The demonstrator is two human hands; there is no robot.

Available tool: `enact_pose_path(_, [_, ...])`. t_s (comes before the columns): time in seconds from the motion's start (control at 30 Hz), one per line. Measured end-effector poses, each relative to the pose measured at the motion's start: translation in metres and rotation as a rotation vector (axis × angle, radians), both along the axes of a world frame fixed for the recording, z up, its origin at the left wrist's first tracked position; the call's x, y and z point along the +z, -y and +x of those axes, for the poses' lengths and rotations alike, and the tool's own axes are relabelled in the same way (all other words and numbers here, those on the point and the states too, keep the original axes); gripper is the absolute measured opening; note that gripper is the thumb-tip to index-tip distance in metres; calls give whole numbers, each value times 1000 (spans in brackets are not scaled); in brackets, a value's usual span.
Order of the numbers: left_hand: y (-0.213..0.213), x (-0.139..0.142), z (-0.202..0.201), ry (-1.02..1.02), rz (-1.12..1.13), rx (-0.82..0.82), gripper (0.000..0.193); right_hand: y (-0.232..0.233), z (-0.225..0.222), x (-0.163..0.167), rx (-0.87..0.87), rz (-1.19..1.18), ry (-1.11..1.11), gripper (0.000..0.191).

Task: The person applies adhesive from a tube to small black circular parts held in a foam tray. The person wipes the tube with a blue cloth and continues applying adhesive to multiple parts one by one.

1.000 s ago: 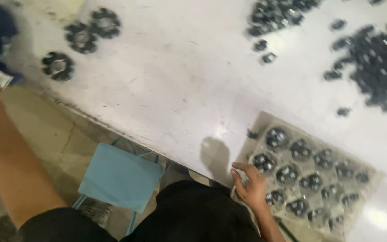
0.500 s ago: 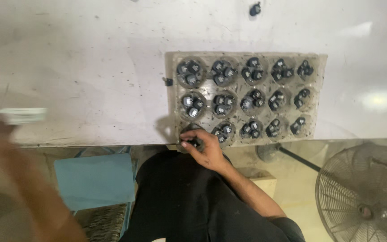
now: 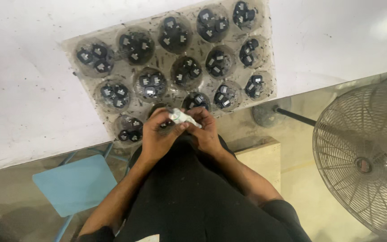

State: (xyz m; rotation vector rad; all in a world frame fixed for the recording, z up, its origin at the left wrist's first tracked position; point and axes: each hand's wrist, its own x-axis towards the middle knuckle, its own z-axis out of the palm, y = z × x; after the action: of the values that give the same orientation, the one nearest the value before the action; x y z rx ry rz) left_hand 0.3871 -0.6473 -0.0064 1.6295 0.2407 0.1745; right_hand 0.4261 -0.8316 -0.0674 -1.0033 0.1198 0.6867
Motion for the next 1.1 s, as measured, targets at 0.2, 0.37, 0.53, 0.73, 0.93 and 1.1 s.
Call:
enact_pose_path(0.2, [1,-27,63,-163,593,103,49,63,50,10,-294,84,58,26])
enact_pose_path(0.37, [7,-61,102,-347,866,-14,52,97,86,24,-393,76,96,27])
enact_pose_path(0.53, [3,-77,112,-462,873,-36,35,91,99,36,-390,67,112,28])
enact_pose_path(0.73, [-6,-67,84,-272,49,218,39,73,108,54,-355,13,33,32])
enact_pose_path(0.93, [3,-10,68,-128,-556,203,36,67,107,82,-274,-92,260,28])
enact_pose_path(1.1, [10,55,60,37,-550,186,61,65,99,129,-206,-358,849,24])
